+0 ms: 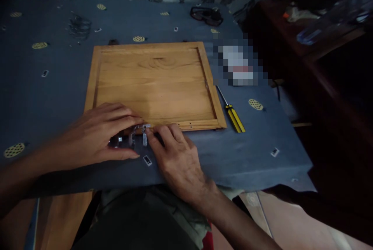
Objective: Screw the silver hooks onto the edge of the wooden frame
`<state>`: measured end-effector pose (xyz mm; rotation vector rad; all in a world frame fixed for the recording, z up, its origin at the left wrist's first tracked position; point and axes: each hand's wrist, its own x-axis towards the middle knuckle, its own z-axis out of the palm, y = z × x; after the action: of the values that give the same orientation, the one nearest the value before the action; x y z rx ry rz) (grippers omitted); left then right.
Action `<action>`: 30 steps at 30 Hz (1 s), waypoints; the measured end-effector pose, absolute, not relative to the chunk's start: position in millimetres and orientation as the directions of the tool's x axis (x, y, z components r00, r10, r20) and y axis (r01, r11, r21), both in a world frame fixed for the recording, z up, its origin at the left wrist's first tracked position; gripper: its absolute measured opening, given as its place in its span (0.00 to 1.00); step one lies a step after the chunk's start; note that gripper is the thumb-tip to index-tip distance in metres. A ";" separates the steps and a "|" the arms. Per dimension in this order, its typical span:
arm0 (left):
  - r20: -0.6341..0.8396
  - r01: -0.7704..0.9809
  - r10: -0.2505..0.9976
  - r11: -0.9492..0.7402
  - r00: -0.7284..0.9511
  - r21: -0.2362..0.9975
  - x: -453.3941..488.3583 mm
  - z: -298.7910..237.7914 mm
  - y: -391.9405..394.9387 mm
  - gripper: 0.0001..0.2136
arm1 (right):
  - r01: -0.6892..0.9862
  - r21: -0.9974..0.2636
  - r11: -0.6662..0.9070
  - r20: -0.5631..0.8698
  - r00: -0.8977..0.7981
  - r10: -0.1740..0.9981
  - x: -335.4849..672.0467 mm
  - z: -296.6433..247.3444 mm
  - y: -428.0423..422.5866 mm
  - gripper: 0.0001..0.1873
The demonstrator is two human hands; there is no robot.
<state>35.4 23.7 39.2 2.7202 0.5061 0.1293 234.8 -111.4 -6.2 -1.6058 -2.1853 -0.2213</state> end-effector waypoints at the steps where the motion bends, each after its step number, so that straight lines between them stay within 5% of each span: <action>1: 0.007 0.352 0.380 -0.864 0.925 0.360 36.3 39.2 20.1 0.23 | 0.939 -0.117 0.325 0.419 -0.250 0.873 235.1 -6.1 -111.1 0.15; 12: 0.043 0.469 0.495 -0.844 0.868 0.259 48.4 33.8 2.4 0.18 | 0.937 -0.122 0.327 0.421 -0.249 0.872 235.5 -7.0 -110.9 0.14; 30: 0.042 0.486 0.525 -0.813 0.850 0.319 50.4 29.7 3.6 0.18 | 0.930 -0.145 0.336 0.417 -0.251 0.874 238.0 -7.5 -110.6 0.14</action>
<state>50.4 3.6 29.7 2.7291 0.7647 0.1843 238.0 -110.6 -7.5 -1.5856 -2.1833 -0.1810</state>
